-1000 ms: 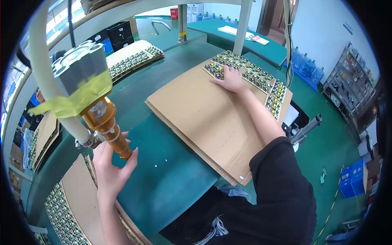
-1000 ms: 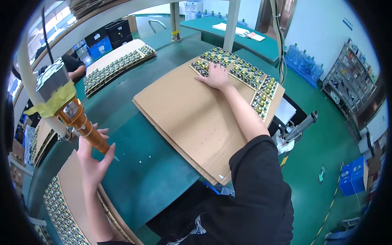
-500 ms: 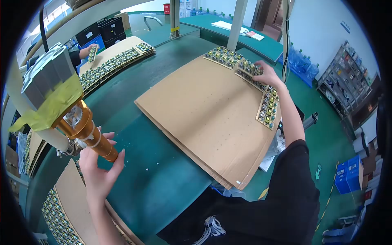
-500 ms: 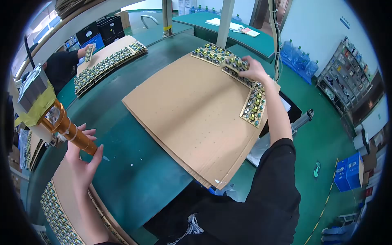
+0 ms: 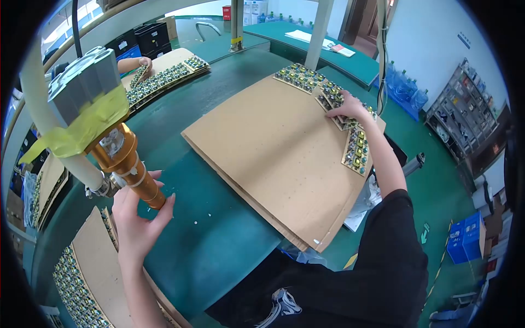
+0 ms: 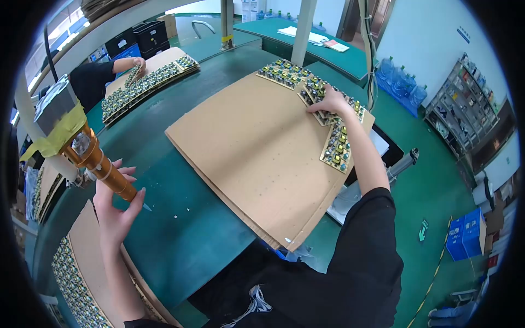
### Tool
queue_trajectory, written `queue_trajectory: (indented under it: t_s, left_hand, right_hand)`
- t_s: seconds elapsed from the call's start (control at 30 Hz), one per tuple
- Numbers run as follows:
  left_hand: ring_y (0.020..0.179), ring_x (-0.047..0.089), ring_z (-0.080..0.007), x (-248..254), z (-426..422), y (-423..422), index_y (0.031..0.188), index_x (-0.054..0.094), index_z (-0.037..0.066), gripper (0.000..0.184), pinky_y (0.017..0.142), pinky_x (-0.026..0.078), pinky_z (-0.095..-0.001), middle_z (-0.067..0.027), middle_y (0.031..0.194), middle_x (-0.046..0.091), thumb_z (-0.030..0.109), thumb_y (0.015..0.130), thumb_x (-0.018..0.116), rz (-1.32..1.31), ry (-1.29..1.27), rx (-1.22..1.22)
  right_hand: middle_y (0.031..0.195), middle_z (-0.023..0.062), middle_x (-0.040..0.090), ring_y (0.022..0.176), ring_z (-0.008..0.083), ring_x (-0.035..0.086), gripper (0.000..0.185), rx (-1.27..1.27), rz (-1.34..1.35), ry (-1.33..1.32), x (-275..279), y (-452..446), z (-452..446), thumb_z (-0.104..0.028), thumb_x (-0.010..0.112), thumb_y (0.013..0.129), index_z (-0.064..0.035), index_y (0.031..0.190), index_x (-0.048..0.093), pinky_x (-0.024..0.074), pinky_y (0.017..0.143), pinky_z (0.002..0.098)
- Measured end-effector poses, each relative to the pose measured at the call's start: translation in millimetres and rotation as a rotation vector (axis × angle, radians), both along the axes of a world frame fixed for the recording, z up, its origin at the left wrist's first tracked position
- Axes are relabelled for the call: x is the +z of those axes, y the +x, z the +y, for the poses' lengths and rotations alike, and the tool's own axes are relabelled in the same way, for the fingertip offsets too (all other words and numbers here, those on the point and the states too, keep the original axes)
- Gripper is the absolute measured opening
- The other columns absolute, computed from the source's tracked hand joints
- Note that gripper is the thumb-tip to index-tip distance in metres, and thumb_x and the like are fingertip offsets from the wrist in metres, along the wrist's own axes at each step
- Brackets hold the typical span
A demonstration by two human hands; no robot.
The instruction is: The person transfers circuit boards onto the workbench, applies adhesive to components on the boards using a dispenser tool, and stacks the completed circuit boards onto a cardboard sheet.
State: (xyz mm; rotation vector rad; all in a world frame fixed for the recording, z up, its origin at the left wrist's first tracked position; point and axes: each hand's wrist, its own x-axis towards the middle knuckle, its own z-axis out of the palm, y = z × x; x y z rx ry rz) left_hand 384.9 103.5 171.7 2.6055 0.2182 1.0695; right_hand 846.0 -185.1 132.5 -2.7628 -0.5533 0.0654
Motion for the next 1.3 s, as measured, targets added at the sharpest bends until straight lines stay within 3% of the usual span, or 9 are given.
queue_trajectory:
  t_s: [0.27, 0.37, 0.57, 0.67, 0.8, 0.87, 1.17, 1.23, 1.3]
  left_hand:
    - [0.090, 0.060, -0.0243, -1.3, -3.9, 3.9, 0.089, 0.060, 0.004, 0.027, 0.082, 0.042, -0.0353, -0.0074, 0.099, 0.065, 0.012, 0.067, 0.074, 0.006, 0.021, -0.020]
    - [0.115, 0.051, -0.0307, -1.8, -3.4, 2.2, 0.088, 0.058, 0.003, 0.024, 0.094, 0.041, -0.0437, -0.0106, 0.099, 0.063, 0.007, 0.068, 0.071, 0.071, -0.070, -0.042]
    - [0.115, 0.051, -0.0303, -3.0, -3.2, 3.6, 0.088, 0.058, 0.004, 0.024, 0.095, 0.040, -0.0437, -0.0102, 0.099, 0.064, 0.008, 0.068, 0.072, 0.068, -0.079, -0.058]
    - [0.114, 0.051, -0.0302, -0.3, -3.9, 2.7, 0.087, 0.058, 0.004, 0.024, 0.096, 0.039, -0.0433, -0.0099, 0.100, 0.064, 0.009, 0.068, 0.072, 0.078, -0.062, -0.041]
    - [0.112, 0.053, -0.0285, -0.9, -5.5, 3.4, 0.088, 0.059, 0.005, 0.026, 0.095, 0.039, -0.0426, -0.0090, 0.100, 0.064, 0.011, 0.068, 0.073, 0.081, -0.046, -0.007]
    - [0.107, 0.055, -0.0267, -5.7, -3.1, 6.1, 0.088, 0.059, 0.005, 0.027, 0.093, 0.040, -0.0415, -0.0079, 0.099, 0.065, 0.014, 0.068, 0.074, 0.055, 0.021, -0.035]
    - [0.104, 0.052, -0.0295, -19.9, 0.2, 15.5, 0.091, 0.059, 0.003, 0.035, 0.100, 0.032, -0.0503, -0.0126, 0.095, 0.060, 0.027, 0.069, 0.072, -0.091, 0.068, -0.164]
    - [0.104, 0.052, -0.0294, -23.8, 0.3, 15.5, 0.090, 0.059, 0.003, 0.035, 0.100, 0.032, -0.0502, -0.0126, 0.094, 0.060, 0.028, 0.069, 0.071, -0.098, 0.060, -0.127]
    - [0.103, 0.052, -0.0293, -25.8, -2.1, 16.7, 0.088, 0.059, 0.003, 0.035, 0.100, 0.032, -0.0498, -0.0126, 0.093, 0.060, 0.030, 0.069, 0.071, -0.104, 0.064, -0.125]
  right_hand:
    - [0.122, 0.0263, 0.051, 0.113, 0.0388, 0.051, 0.107, -0.012, -0.126, -0.007, 29.1, -30.1, 10.2, -0.044, 0.079, 0.046, -0.0081, 0.137, 0.035, 0.0424, 0.097, 0.0412]
    - [0.119, 0.0269, 0.053, 0.107, 0.0387, 0.054, 0.105, -0.052, -0.287, -0.039, 49.1, -78.5, -3.8, -0.043, 0.077, 0.047, -0.0080, 0.137, 0.036, 0.0452, 0.092, 0.0412]
    - [0.114, 0.0255, 0.057, 0.101, 0.0319, 0.059, 0.105, -0.001, -0.318, 0.116, 10.5, -115.6, -60.2, -0.040, 0.077, 0.050, 0.0032, 0.136, 0.035, 0.0468, 0.088, 0.0365]
    - [0.116, 0.0253, 0.056, 0.104, 0.0310, 0.058, 0.109, -0.161, -0.047, 0.187, 3.0, -121.5, -63.5, -0.041, 0.078, 0.050, 0.0047, 0.137, 0.031, 0.0452, 0.090, 0.0358]
    - [0.118, 0.0248, 0.055, 0.108, 0.0321, 0.056, 0.111, -0.191, 0.041, 0.075, 5.7, -126.0, -51.8, -0.041, 0.079, 0.051, 0.0043, 0.139, 0.028, 0.0428, 0.093, 0.0350]
    - [0.118, 0.0245, 0.055, 0.110, 0.0326, 0.054, 0.111, -0.153, -0.164, -0.050, -5.8, -117.3, -53.2, -0.042, 0.078, 0.052, 0.0033, 0.139, 0.026, 0.0410, 0.095, 0.0345]
    - [0.125, 0.0246, 0.049, 0.115, 0.0339, 0.049, 0.104, 0.157, -0.271, -0.022, 0.8, -138.8, -41.5, -0.021, 0.077, 0.051, 0.0000, 0.139, 0.028, 0.0389, 0.097, 0.0371]
    - [0.126, 0.0242, 0.049, 0.116, 0.0327, 0.048, 0.101, -0.018, 0.016, 0.134, 8.9, -147.6, -37.4, -0.018, 0.076, 0.052, 0.0006, 0.139, 0.028, 0.0382, 0.098, 0.0370]
    - [0.125, 0.0240, 0.050, 0.114, 0.0322, 0.050, 0.101, 0.021, -0.008, 0.123, 5.9, -143.6, -41.4, -0.017, 0.075, 0.052, 0.0007, 0.140, 0.027, 0.0389, 0.097, 0.0366]
